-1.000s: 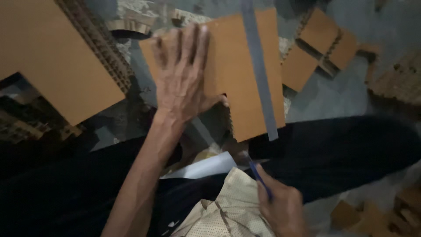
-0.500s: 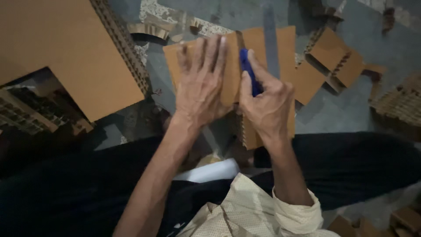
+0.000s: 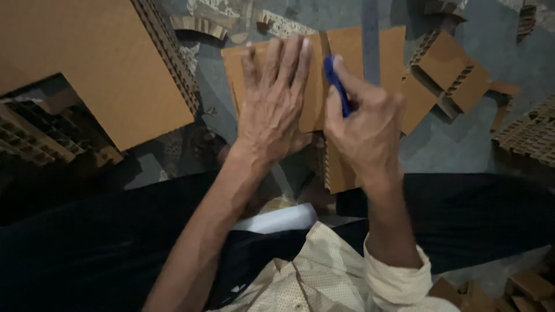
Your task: The person uses a metal ruler and a blue utility knife to cut rectangular pieces of corrugated cardboard. They measure and score the cardboard, then snap it along the cut line to separate the pieces.
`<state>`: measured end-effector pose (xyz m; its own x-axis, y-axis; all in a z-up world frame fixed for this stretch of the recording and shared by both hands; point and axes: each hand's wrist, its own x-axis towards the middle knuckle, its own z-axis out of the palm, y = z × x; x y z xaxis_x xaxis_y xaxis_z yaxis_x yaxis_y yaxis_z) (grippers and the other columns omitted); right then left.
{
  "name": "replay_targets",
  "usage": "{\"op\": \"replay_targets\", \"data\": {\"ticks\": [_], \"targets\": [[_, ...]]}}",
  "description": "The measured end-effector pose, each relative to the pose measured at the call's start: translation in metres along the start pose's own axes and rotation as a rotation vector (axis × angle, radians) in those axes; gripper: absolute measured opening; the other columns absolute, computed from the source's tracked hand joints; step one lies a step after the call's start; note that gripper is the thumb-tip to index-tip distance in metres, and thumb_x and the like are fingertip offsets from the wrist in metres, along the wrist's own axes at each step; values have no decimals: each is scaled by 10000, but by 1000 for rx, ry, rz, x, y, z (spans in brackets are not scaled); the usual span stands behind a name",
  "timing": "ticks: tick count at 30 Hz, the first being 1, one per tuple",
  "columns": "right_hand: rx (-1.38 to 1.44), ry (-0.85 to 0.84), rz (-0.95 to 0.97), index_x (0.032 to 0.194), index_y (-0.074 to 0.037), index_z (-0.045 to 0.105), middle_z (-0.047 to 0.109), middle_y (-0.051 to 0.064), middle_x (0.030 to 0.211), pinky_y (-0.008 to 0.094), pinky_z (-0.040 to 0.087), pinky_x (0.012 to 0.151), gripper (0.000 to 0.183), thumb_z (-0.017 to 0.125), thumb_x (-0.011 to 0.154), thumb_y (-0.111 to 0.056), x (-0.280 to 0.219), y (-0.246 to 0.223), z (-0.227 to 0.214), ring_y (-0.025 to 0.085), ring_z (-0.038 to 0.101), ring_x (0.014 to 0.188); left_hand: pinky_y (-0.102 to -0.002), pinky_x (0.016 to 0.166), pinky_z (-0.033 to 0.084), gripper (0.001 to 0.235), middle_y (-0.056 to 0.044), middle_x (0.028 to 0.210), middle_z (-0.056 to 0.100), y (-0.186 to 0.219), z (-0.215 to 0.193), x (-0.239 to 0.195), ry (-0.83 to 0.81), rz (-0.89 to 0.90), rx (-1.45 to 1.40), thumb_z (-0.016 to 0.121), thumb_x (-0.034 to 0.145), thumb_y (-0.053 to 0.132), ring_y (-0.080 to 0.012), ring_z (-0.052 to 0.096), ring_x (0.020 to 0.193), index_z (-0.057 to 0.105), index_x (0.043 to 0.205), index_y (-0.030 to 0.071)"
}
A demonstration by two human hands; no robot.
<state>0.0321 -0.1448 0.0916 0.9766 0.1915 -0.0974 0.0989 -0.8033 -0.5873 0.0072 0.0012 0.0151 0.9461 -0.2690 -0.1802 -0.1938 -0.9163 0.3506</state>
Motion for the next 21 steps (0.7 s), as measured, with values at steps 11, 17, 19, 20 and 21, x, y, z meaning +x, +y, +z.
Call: {"op": "replay_targets", "data": {"ticks": [11,17,19,20,21], "targets": [[69,0,-84,1358,50,665,776,227,1053,281,632,718,402,660,969,-53,10,8,-3,202,792,841,-630,1247,-22,1472,-247,1698,146,-1,-3,3,-22,29,16,922,507,510,-429,107,1574,169,1642,-50],[58,-3,-78,1352,52,667,780,231,1047,297,638,743,403,654,961,-46,9,14,0,216,801,855,-632,1243,-32,1466,-244,1702,143,-3,1,3,-13,32,24,915,510,505,-431,94,1574,163,1644,-42],[83,-7,-90,1357,63,656,774,235,1075,290,644,753,407,649,964,-42,8,15,1,221,800,877,-630,1248,-33,1459,-240,1706,144,-3,2,1,-10,34,18,912,515,489,-430,96,1576,163,1648,-43],[96,-10,-95,1360,68,650,772,237,1089,287,648,758,409,647,966,-40,7,16,1,223,799,888,-629,1255,-33,1452,-238,1709,146,-3,2,0,-8,38,17,910,524,481,-433,99,1578,164,1653,-44],[86,-8,-106,1361,72,651,764,245,1103,285,651,765,408,649,968,-37,7,16,2,229,796,904,-628,1262,-33,1446,-236,1712,148,-4,3,-1,-3,41,18,908,532,472,-436,103,1579,164,1658,-46]]}}
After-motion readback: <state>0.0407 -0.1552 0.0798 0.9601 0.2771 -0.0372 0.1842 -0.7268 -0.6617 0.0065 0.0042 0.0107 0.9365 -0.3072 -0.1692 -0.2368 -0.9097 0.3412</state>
